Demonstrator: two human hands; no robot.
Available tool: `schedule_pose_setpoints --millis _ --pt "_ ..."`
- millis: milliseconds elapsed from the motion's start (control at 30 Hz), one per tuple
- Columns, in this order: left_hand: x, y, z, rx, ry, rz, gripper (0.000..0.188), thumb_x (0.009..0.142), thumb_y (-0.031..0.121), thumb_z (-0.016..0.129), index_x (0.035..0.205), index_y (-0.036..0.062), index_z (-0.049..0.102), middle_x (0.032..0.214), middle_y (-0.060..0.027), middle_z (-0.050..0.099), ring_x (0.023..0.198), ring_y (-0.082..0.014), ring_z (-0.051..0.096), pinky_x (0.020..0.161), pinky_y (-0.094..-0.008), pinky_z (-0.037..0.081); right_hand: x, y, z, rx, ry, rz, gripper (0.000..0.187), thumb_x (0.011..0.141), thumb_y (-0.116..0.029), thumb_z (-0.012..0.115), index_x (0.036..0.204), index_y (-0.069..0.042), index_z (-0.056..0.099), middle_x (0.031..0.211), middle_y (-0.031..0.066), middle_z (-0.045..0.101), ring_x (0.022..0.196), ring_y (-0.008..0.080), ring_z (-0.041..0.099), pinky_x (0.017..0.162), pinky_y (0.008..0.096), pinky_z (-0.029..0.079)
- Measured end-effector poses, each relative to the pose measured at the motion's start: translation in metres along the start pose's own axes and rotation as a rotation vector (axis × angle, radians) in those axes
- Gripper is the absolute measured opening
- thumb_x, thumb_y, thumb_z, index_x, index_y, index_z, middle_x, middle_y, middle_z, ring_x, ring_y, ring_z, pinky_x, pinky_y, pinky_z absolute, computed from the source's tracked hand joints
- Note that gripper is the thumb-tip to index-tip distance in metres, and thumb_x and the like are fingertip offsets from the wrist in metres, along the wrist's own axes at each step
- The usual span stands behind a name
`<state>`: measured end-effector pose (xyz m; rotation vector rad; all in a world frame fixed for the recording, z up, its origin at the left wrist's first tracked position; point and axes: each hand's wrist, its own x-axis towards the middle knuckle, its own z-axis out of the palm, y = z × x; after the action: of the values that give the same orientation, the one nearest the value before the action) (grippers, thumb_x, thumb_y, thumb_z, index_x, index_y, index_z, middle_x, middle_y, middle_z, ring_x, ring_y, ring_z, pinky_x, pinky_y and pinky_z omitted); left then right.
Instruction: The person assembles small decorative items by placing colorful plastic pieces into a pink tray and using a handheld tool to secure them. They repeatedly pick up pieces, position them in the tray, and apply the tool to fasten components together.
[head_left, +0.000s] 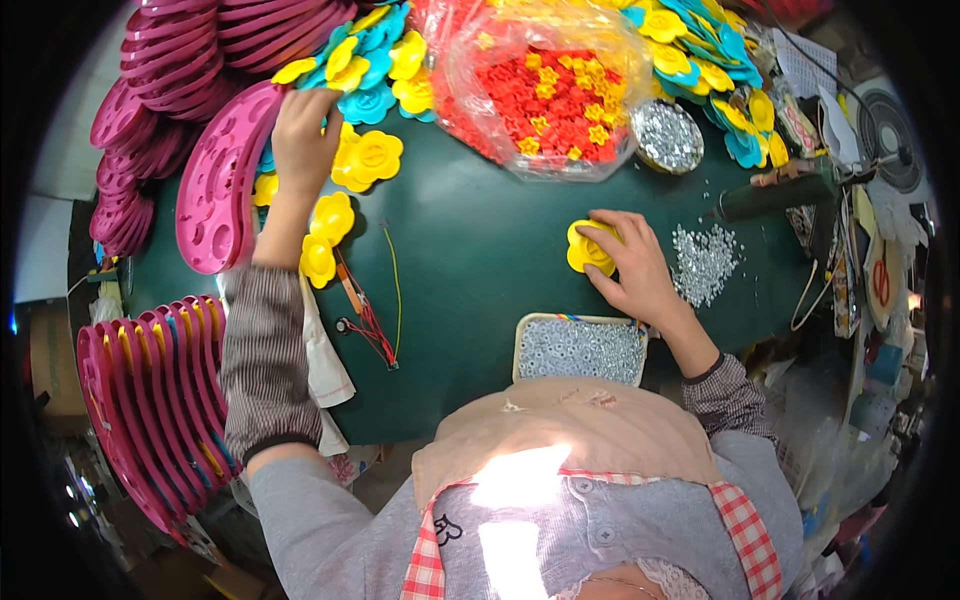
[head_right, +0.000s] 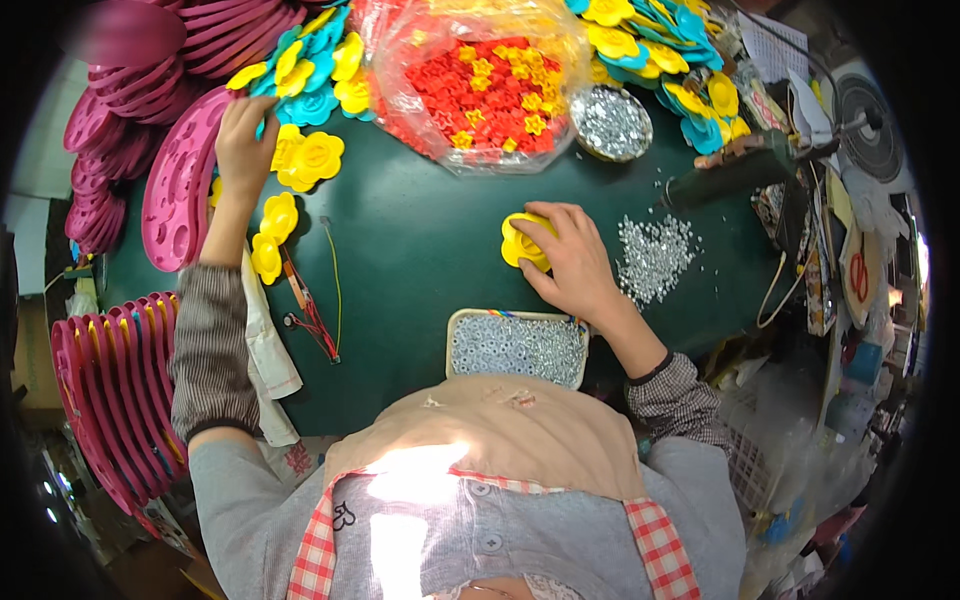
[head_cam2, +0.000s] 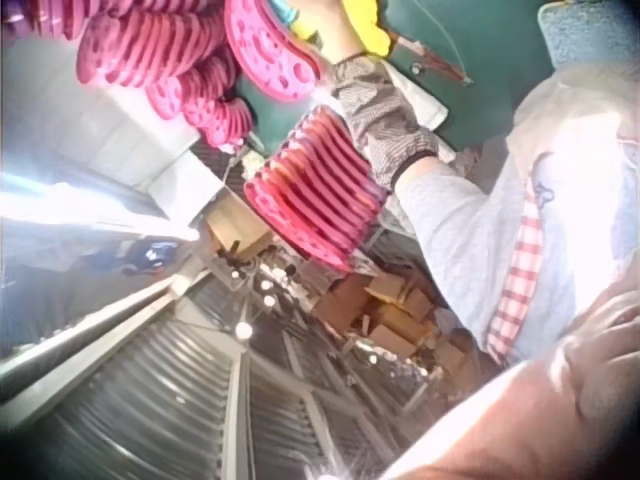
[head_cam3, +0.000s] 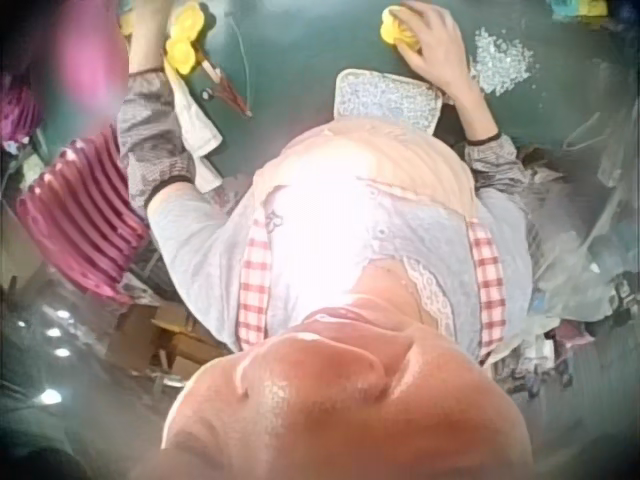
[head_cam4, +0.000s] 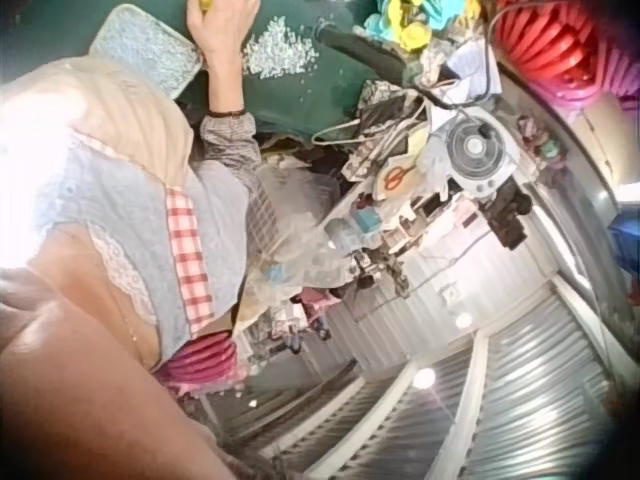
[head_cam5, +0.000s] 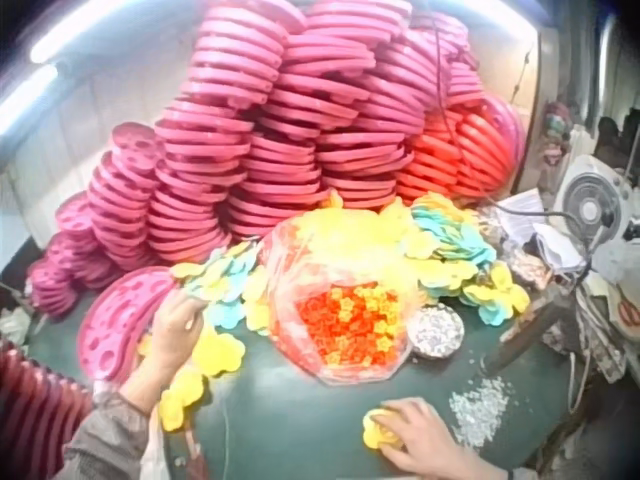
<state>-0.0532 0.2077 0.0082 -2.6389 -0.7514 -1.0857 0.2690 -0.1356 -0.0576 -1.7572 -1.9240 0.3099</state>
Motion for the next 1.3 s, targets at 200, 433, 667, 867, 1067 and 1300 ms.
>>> schedule_pose_setpoints --millis 200,433,667,867,1067,1300 --pt "-0.125 0.192 -0.038 -0.375 -0.301 0.113 0.020 0.078 0.005 0.073 0.098 0.0035 0.074 0.100 -0.0091 0.072 0.091 -0.0264 0.068 0.074 -0.0404 0.053 0.001 0.002 0.001 0.000 -0.019 -0.040 0.047 0.086 -0.018 0.076 0.132 -0.009 0.067 0.141 0.0133 0.060 0.129 0.0374 0.054 0.111 0.0490 0.043" --pt "-0.163 0.199 -0.073 -0.486 -0.323 -0.192 0.039 0.075 0.016 0.087 0.109 0.0051 0.073 0.113 -0.0091 0.069 0.103 -0.0318 0.065 0.089 -0.0439 0.051 0.001 0.002 -0.006 0.018 -0.055 -0.029 0.047 0.082 -0.015 0.078 0.127 -0.004 0.069 0.141 0.0170 0.060 0.129 0.0399 0.055 0.110 0.0495 0.044" --pt "-0.166 -0.012 -0.146 0.172 0.001 -1.010 0.062 0.099 0.042 0.072 0.140 -0.0021 0.058 0.083 -0.0098 0.066 0.074 -0.0228 0.062 0.070 -0.0377 0.051 0.007 -0.019 -0.029 0.150 0.084 0.118 0.044 0.088 -0.009 0.077 0.130 -0.002 0.068 0.142 0.0196 0.058 0.131 0.0388 0.059 0.109 0.0456 0.049" --pt "-0.179 -0.055 -0.165 -0.043 -0.052 -1.376 0.055 0.102 0.054 0.062 0.119 0.0024 0.070 0.067 -0.0051 0.056 0.057 -0.0128 0.056 0.059 -0.0318 0.050 0.013 -0.028 -0.025 0.145 0.103 0.065 0.040 0.090 -0.009 0.075 0.129 -0.001 0.068 0.140 0.0203 0.059 0.127 0.0380 0.062 0.106 0.0442 0.051" --pt "-0.210 -0.080 -0.173 -0.156 0.116 -1.280 0.044 0.102 0.043 0.068 0.098 -0.0001 0.064 0.069 -0.0028 0.054 0.061 -0.0111 0.055 0.059 -0.0287 0.051 0.019 -0.038 -0.018 0.200 0.100 0.025 0.039 0.089 -0.008 0.074 0.127 -0.002 0.069 0.138 0.0200 0.060 0.126 0.0379 0.063 0.106 0.0440 0.050" --pt "-0.156 -0.007 -0.190 -0.428 0.958 -1.071 0.024 0.098 0.010 0.074 0.079 0.0077 0.060 0.078 0.0015 0.064 0.068 -0.0100 0.062 0.057 -0.0272 0.052 0.013 -0.042 -0.027 0.385 0.131 0.112 0.038 0.091 -0.010 0.074 0.129 -0.002 0.069 0.140 0.0180 0.060 0.123 0.0328 0.066 0.101 0.0405 0.053"
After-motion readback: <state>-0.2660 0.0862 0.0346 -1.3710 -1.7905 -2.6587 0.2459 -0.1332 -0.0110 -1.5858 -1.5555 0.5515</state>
